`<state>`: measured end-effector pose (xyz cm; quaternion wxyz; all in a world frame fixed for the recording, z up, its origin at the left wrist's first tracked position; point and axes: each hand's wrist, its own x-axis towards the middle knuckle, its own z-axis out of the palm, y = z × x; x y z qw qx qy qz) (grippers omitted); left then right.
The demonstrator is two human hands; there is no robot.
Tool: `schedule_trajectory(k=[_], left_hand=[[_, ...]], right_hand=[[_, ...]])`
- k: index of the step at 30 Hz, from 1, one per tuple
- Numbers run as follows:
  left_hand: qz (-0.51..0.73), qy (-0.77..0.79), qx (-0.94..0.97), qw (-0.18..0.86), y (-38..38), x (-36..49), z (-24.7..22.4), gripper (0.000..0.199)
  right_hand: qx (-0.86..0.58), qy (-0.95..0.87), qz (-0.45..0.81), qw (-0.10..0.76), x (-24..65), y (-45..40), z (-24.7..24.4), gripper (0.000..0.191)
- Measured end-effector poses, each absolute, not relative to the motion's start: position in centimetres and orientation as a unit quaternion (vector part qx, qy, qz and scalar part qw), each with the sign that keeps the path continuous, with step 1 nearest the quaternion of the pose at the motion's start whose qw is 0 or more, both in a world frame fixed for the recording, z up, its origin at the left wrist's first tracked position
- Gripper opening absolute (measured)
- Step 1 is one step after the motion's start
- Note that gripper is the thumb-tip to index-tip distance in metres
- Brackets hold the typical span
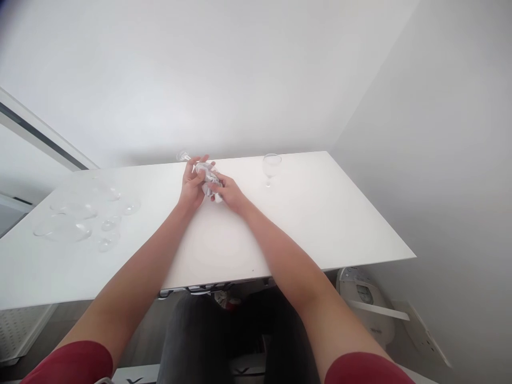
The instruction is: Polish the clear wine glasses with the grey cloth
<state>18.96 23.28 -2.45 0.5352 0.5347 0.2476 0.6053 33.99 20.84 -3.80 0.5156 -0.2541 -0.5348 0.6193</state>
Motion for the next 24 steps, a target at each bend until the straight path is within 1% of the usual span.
schedule_trajectory(k=[2,5,8,10,13,14,15,16,18,20,21,22,24], left_hand=[[0.595,0.229,0.547,0.542,23.2,19.0,-2.3,0.06],[0.578,0.22,0.551,0.56,23.3,19.2,-2.4,0.059],[0.575,0.226,0.542,0.57,23.6,19.4,-2.8,0.062],[0.567,0.229,0.535,0.583,23.7,19.7,-3.1,0.068],[0.555,0.253,0.531,0.588,23.5,19.9,-3.3,0.08],[0.564,0.275,0.528,0.572,23.4,19.9,-3.3,0.078],[0.584,0.302,0.521,0.544,23.3,19.7,-3.3,0.071],[0.616,0.332,0.505,0.505,23.3,19.5,-3.3,0.06],[0.694,0.375,0.451,0.418,23.4,19.0,-3.2,0.038],[0.747,0.383,0.402,0.364,23.8,18.8,-3.2,0.026],[0.754,0.38,0.393,0.365,24.0,18.8,-3.2,0.025],[0.744,0.376,0.392,0.389,24.2,18.9,-3.1,0.028],[0.672,0.375,0.405,0.495,24.4,19.3,-3.0,0.043]], right_hand=[[-0.211,-0.485,0.678,0.511,35.0,21.1,-3.5,0.053],[-0.2,-0.487,0.675,0.517,35.8,21.6,-3.6,0.057],[-0.266,-0.536,0.587,0.546,35.5,22.2,-4.1,0.059],[-0.309,-0.54,0.514,0.59,35.2,22.4,-4.3,0.056],[-0.344,-0.493,0.437,0.669,35.5,22.5,-4.2,0.049],[-0.351,-0.47,0.423,0.691,35.7,22.5,-4.1,0.045],[-0.356,-0.445,0.418,0.708,35.9,22.6,-4.0,0.042],[-0.357,-0.421,0.423,0.719,36.2,22.6,-3.9,0.04],[-0.35,-0.385,0.463,0.718,36.6,22.7,-3.8,0.039],[-0.336,-0.378,0.511,0.696,36.8,22.8,-3.8,0.041],[-0.327,-0.385,0.528,0.683,36.9,22.7,-3.8,0.041],[-0.316,-0.397,0.539,0.673,36.9,22.7,-3.7,0.042],[-0.296,-0.412,0.541,0.67,37.0,22.7,-3.7,0.042]])
